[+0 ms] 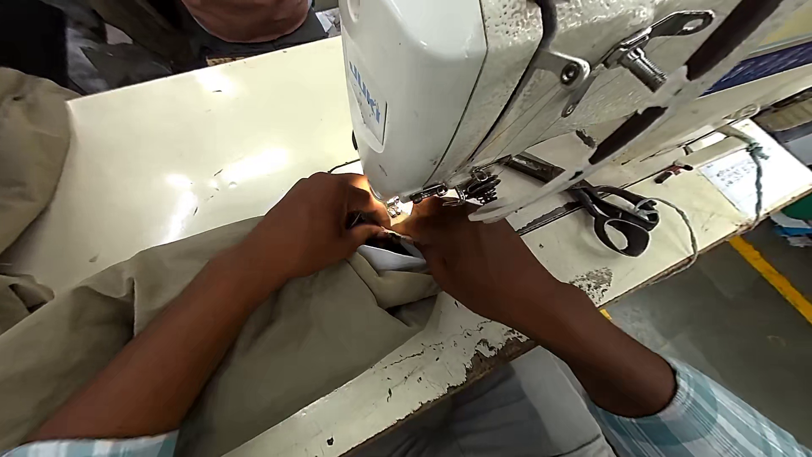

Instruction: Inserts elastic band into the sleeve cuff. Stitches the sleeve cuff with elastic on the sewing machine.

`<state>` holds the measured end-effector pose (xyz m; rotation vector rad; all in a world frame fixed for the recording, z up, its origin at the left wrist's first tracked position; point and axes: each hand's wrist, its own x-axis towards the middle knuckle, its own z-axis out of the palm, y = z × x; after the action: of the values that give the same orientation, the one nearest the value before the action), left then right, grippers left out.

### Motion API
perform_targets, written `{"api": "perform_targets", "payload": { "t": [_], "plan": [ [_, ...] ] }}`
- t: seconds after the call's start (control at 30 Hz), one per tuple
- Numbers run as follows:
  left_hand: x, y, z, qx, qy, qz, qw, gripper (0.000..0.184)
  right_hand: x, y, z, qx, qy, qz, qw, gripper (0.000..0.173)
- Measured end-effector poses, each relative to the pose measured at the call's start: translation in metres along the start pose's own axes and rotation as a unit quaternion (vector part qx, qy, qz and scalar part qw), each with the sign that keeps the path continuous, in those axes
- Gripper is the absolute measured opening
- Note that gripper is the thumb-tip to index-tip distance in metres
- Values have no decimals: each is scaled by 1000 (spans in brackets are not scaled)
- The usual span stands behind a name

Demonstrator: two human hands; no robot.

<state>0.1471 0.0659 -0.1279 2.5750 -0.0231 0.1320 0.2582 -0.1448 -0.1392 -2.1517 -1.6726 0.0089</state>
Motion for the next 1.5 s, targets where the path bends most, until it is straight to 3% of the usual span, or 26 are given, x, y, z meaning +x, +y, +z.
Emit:
{"api": "perform_targets", "payload": {
  "t": [0.1,0.2,0.27,0.33,0.4,0.47,0.57,0.73,0.87,1.17,1.33,1.5],
  "plan": [
    [-5,15,-8,126,-53,56,989,26,-8,-3,-18,-13,-70,-32,997,29],
    [-12,24,-8,176,-81,63,979,28,-13,-4,-32,-17,-85,-22,996,40],
    [-15,25,-7,182,-75,77,977,27,-11,-3,-27,-13,-26,2,1000,45],
    [-15,23,-6,193,-61,112,973,25,-5,-1,-12,-19,50,37,998,40],
    [-15,24,-5,216,-64,130,966,22,2,2,-2,-12,65,76,995,32],
    [-15,27,-4,233,-85,123,961,18,7,1,-2,35,12,117,993,21],
    [-13,28,-5,236,-103,85,962,19,13,-2,-5,44,-60,144,987,29],
    [-9,19,3,172,-27,13,985,21,11,-7,-1,33,-61,153,986,28],
    [-10,15,10,160,36,23,986,14,10,-10,1,34,-58,173,983,25],
    [-11,15,8,178,15,5,984,15,4,-9,1,44,12,152,987,8],
    [-9,14,10,166,27,3,986,16,1,-12,-3,48,-7,177,983,17],
    [-10,5,13,107,93,15,990,14,1,-17,-2,0,12,155,988,29]
  ]
}}
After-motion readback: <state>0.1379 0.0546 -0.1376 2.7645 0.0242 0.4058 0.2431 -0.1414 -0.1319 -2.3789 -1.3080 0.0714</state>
